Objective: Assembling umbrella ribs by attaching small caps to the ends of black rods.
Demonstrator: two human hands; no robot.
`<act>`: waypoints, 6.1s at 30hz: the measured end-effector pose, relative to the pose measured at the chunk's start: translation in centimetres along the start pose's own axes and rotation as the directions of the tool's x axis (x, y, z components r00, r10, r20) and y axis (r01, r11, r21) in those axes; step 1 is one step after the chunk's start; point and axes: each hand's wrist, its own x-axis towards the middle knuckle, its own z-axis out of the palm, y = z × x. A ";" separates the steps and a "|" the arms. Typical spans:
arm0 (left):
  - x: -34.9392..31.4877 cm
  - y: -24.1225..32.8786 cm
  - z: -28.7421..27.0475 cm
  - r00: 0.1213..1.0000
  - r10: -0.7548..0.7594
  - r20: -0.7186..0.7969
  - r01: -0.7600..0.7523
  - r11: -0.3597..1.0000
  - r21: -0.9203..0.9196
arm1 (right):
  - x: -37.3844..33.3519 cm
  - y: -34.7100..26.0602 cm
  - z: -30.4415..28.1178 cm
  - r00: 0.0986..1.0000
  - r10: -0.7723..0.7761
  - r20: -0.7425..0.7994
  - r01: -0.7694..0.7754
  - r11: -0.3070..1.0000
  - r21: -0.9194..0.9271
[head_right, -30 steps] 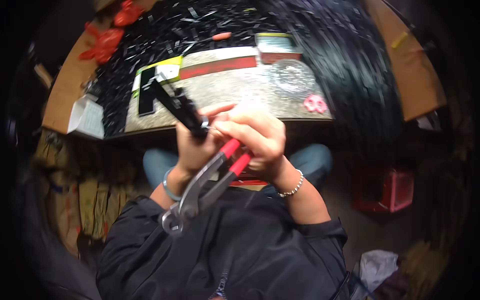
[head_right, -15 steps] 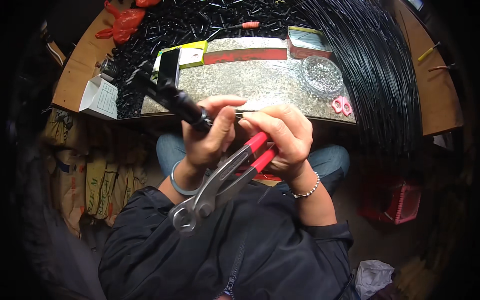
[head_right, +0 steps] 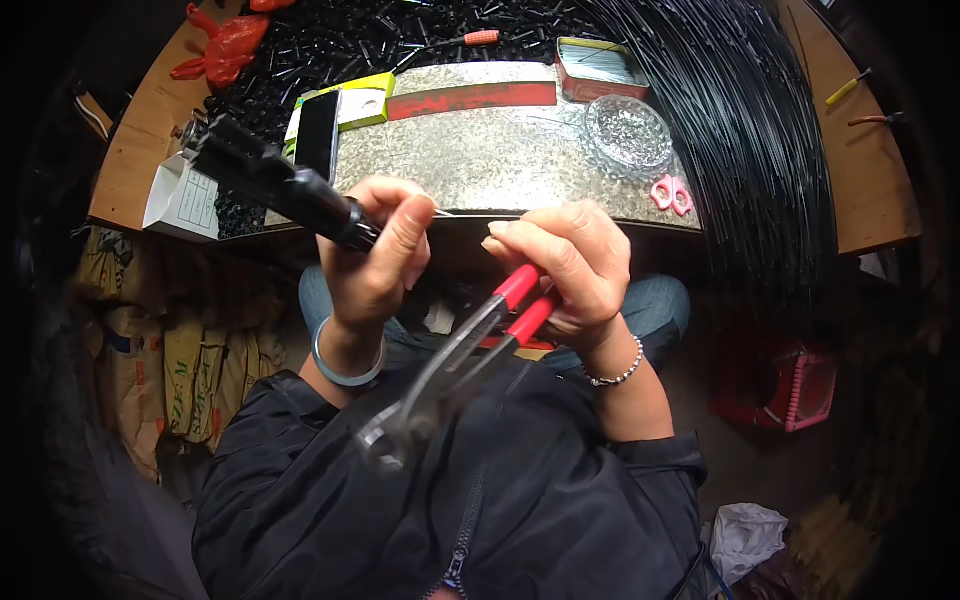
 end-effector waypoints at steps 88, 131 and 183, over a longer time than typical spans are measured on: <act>2.3 -0.7 -1.3 0.991 -0.085 0.104 0.104 0.976 -0.192 | 5.8 -2.3 -5.3 -0.076 0.438 0.896 -0.960 0.212 -0.185; -0.8 -2.1 -16.0 0.966 0.207 -0.153 0.011 0.560 0.828 | -10.9 -2.9 2.7 0.667 0.559 0.493 -0.704 0.255 0.663; 7.3 3.5 0.0 0.829 -0.051 0.557 0.310 0.871 -0.381 | -3.9 -2.0 4.6 0.606 0.613 0.507 -0.677 0.063 0.733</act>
